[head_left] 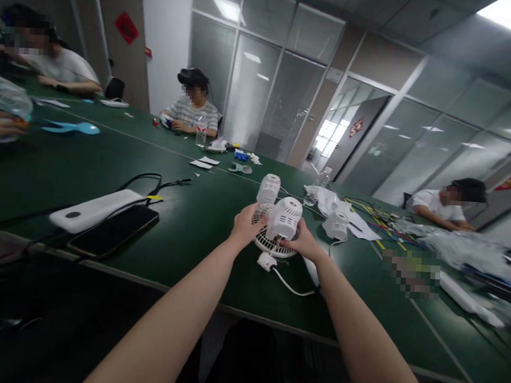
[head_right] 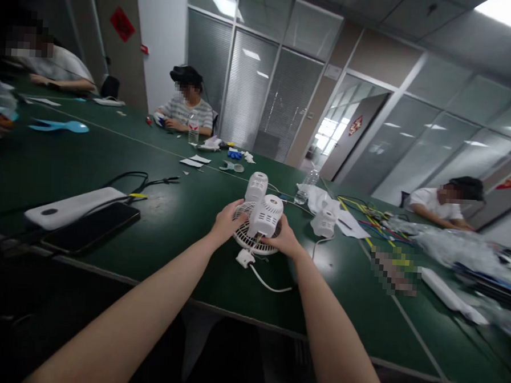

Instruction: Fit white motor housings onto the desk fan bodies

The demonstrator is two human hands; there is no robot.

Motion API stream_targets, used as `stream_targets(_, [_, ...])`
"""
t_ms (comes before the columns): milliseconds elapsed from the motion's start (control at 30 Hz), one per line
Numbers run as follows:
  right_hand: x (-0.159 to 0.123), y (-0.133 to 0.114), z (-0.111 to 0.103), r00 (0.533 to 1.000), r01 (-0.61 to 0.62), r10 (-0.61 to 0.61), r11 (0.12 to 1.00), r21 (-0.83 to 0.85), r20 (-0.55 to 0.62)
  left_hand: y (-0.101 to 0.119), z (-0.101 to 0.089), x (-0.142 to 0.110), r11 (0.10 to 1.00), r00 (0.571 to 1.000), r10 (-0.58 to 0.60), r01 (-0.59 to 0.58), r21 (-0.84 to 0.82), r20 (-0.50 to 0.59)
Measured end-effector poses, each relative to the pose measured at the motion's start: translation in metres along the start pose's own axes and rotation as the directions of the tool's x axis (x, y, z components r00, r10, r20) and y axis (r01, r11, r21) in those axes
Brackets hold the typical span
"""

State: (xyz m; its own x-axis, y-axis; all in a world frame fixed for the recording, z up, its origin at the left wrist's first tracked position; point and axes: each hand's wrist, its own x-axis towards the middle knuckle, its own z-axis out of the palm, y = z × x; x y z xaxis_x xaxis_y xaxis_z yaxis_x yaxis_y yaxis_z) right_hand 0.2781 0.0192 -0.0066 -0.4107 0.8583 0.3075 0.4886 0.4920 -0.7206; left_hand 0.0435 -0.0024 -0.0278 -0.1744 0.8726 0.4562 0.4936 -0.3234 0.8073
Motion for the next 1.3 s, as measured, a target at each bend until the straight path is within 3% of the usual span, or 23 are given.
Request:
stream_targets(167, [-0.036, 0.003, -0.026, 0.996, -0.056, 0.053, 0.997, -0.057, -0.066, -0.014, 0.003, 0.002, 0.986, 0.984, -0.167, 0.165, -0.034, -0.054])
stream_targets(433, [-0.12, 0.02, -0.093, 0.957, -0.215, 0.192, 0.973, -0.088, -0.215, -0.025, 0.014, 0.003, 0.97, 0.947, -0.241, 0.237, 0.045, 0.213])
stream_targets(567, [-0.152, 0.031, -0.127, 0.926, -0.284, 0.259, 0.957, -0.056, -0.276, -0.024, 0.013, 0.003, 0.966, 0.919, -0.259, 0.241, 0.099, 0.296])
stream_targets(867, [-0.173, 0.047, -0.187, 0.892, -0.379, 0.366, 0.926, 0.004, -0.267, -0.023, 0.012, 0.004, 0.952, 0.894, -0.293, 0.242, 0.185, 0.339])
stream_targets(1100, [-0.184, 0.042, -0.19, 0.884, -0.385, 0.385, 0.921, 0.055, -0.265, -0.017, 0.011, 0.002, 0.955, 0.89, -0.282, 0.223, 0.195, 0.359])
stream_targets(1300, [-0.196, 0.041, -0.171, 0.853, -0.296, 0.306, 0.951, 0.091, -0.422, -0.01, 0.009, -0.001, 0.955, 0.889, -0.282, 0.224, 0.196, 0.36])
